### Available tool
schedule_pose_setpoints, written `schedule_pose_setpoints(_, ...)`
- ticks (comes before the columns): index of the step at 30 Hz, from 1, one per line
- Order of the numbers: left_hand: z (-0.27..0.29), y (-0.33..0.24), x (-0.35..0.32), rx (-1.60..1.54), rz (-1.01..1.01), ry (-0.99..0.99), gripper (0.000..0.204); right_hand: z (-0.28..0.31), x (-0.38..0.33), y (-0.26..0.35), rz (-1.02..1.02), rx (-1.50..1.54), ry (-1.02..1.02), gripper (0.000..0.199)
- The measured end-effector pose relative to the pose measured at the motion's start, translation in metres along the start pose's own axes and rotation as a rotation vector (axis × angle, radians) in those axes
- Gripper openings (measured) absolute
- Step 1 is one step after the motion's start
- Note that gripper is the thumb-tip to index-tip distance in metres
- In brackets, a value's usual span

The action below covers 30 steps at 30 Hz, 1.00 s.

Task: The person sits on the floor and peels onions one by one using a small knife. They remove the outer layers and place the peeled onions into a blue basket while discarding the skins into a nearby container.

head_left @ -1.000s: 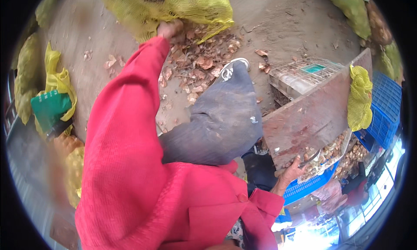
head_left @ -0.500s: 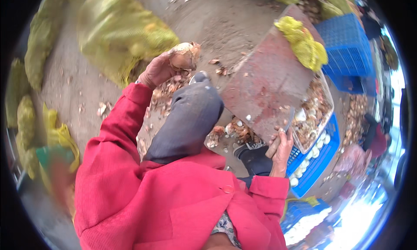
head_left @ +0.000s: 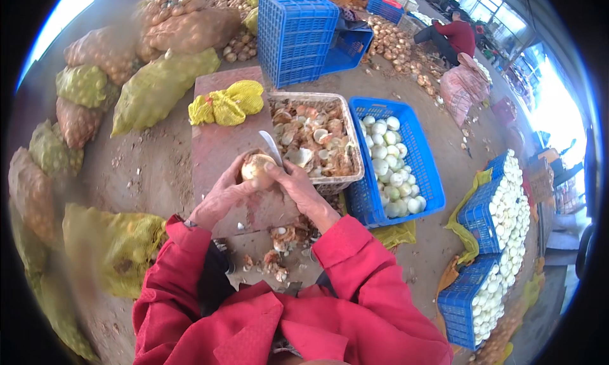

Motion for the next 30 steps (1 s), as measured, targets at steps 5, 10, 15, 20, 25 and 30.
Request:
schedule_pose_setpoints(5, 0.011, 0.050, 0.018, -0.279, 0.143, -0.023, 0.058, 0.016, 0.002, -0.003, -0.032, 0.121, -0.033, 0.043)
schedule_pose_setpoints(10, 0.008, 0.068, 0.024, -0.349, 0.175, -0.015, 0.064, 0.034, 0.004, -0.006, 0.168, -0.277, -0.193, 0.054)
schedule_pose_setpoints(15, 0.000, 0.055, 0.023, -0.430, 0.074, -0.003, 0.055, 0.020, 0.002, 0.008, 0.217, -0.602, -0.275, 0.064)
schedule_pose_setpoints(20, -0.004, 0.048, 0.023, -0.519, 0.012, -0.013, 0.049, 0.014, 0.001, 0.010, 0.395, -0.544, -0.377, 0.057)
schedule_pose_setpoints(25, 0.006, 0.060, 0.025, -0.514, -0.019, -0.043, 0.040, 0.011, 0.004, 0.004, 0.312, -0.470, -0.412, 0.052)
schedule_pose_setpoints(30, 0.004, 0.058, 0.024, -0.613, -0.031, -0.062, 0.037, 0.010, 0.010, -0.003, 0.369, -0.414, -0.448, 0.047)
Point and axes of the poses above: each hand's wrist, its own x-axis towards the middle knuckle, its own z-axis out of the back of the hand, y = z × x, the point moved 5 cm from there along x, towards the middle knuckle, and after that the axes turned 2 degrees about x, right-handed, at the moved point
